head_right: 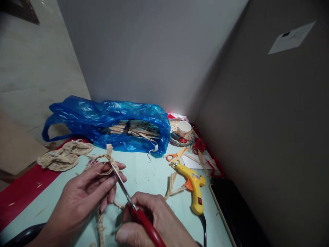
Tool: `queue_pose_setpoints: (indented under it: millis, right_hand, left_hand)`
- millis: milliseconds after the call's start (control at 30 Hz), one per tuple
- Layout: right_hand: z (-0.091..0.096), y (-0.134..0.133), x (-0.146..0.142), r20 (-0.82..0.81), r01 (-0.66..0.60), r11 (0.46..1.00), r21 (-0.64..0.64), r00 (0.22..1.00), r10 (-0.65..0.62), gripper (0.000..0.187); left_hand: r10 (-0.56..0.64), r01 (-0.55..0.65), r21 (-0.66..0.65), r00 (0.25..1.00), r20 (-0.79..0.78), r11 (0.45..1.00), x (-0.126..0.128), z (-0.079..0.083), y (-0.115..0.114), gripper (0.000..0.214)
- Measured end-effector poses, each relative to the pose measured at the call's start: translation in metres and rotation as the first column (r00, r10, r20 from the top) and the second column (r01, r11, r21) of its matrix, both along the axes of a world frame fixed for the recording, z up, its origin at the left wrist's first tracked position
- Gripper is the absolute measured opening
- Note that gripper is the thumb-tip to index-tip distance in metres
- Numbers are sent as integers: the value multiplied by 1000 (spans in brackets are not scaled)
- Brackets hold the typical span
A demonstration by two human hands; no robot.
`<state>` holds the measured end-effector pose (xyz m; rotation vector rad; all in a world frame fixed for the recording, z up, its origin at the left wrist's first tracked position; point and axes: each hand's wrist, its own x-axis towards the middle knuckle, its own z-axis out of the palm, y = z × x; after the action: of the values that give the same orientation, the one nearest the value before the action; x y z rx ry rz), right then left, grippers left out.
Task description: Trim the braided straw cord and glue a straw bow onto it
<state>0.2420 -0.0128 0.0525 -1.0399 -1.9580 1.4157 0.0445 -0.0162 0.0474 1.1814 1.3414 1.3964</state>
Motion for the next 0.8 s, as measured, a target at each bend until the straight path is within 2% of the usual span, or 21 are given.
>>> queue_pose_setpoints:
  millis: [167, 300, 400, 567, 633, 733, 800]
  right_hand:
    - [2, 12, -9, 17, 4, 993, 117, 1000, -6, 35]
    - [-5, 10, -8, 69, -15, 978, 210, 998, 0, 40]
    - [-6, 6, -7, 75, 26, 974, 226, 996, -44, 39]
    - [-1, 8, -8, 57, -74, 997, 24, 996, 73, 41]
    - [0, 11, -7, 46, -106, 994, -3, 993, 106, 40]
    - [-2, 17, -4, -77, -53, 998, -44, 996, 50, 35]
    - [-5, 20, -4, -228, 52, 990, -134, 970, -82, 34]
  left_hand:
    - [12, -13, -46, 999, -33, 999, 3, 2, -1, 19]
    - [32, -32, -7, 999, -27, 999, 2, -7, 1, 20]
    - [31, -31, 5, 999, -27, 1000, 1, -13, 1, 20]
    - [13, -12, -12, 999, 38, 1000, 3, -11, 1, 22]
    - [9, -7, -29, 997, 76, 1000, 4, -7, 1, 29]
    - [-27, 37, -72, 991, 127, 997, 4, -2, 1, 34]
    - [-97, 112, -102, 986, 139, 988, 4, -1, 2, 34]
